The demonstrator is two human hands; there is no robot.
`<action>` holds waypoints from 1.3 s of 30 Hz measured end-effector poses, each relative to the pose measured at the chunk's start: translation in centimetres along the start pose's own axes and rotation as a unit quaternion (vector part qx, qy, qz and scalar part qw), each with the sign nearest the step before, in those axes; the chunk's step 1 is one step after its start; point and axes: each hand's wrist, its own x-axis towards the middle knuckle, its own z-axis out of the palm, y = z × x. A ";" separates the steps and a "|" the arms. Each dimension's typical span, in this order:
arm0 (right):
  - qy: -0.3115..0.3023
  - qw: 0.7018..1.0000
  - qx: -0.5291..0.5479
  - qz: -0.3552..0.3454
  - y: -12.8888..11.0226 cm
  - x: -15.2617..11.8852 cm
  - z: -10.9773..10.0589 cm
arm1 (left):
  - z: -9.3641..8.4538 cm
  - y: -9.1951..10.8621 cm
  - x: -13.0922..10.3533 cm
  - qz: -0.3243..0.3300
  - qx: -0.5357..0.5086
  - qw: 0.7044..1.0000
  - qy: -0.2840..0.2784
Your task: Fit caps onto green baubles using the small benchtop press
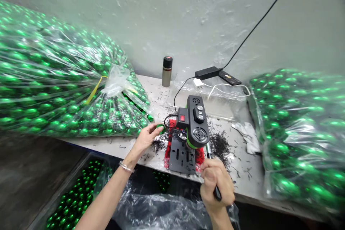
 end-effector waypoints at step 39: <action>-0.015 0.998 -0.045 0.042 -1.2 0.1 -0.3 | 7.6 -4.6 -4.5 0.227 0.223 0.945 -0.070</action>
